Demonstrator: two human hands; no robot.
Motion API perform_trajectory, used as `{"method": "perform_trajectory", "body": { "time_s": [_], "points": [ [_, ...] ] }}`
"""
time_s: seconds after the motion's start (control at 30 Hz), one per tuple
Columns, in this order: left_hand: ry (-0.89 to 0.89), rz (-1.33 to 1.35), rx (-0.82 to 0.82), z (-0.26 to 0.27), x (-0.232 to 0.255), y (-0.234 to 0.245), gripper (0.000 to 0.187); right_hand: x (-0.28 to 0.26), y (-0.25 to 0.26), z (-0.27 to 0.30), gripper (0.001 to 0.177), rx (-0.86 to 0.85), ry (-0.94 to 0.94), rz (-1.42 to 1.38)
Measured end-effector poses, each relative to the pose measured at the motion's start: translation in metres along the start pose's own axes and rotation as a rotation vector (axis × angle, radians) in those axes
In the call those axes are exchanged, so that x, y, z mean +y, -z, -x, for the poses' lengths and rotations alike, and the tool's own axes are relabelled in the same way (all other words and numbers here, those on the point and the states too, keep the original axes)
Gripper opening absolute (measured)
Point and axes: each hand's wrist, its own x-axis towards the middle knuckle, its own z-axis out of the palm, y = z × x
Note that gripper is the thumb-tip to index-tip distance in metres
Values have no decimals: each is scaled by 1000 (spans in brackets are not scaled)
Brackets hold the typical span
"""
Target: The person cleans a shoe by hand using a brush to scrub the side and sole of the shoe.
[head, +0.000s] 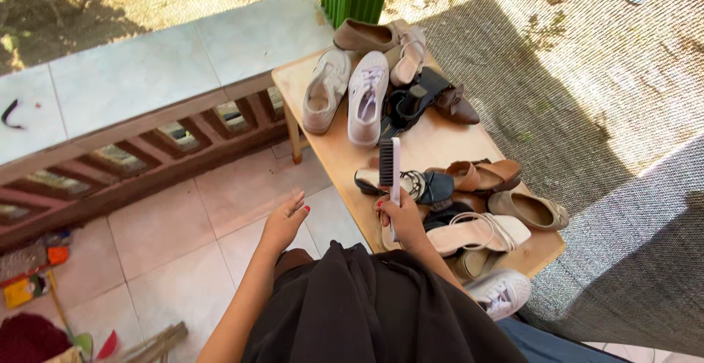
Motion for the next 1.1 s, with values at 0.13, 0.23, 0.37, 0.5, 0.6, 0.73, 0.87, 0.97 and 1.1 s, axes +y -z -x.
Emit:
{"method": "perform_trajectory", "body": {
  "time_s": [0.13,0.23,0.37,0.5,0.6,0.73,0.87,0.97,1.1],
  "points": [
    [-3,52,-55,-59,-7,29,58,-10,-12,-26,24,-69,25,73],
    [-4,34,24,-119,-1,54,55,-17,-34,-46,29,-52,-32,219],
    [-97,-14,-32,-193,32,99,53,-14,-86,-102,31,2,36,171],
    [-32,-153,-192,-245,72,130,51,-3,-150,-171,30,283,191,414],
    [10,-71,-289,-281,87,155,53,-3,-180,-202,41,442,349,918],
    [52,-155,-314,-323,87,186,53,-11,-209,-213,49,557,297,949],
    [77,-116,-420,-362,82,187,53,-22,-219,-216,48,436,-21,1048],
    [122,-87,-484,-362,78,192,52,-16,-226,-215,43,484,-12,1122],
    [55,82,-686,-353,105,191,50,-26,-214,-227,32,500,-91,1070]
  ]
}}
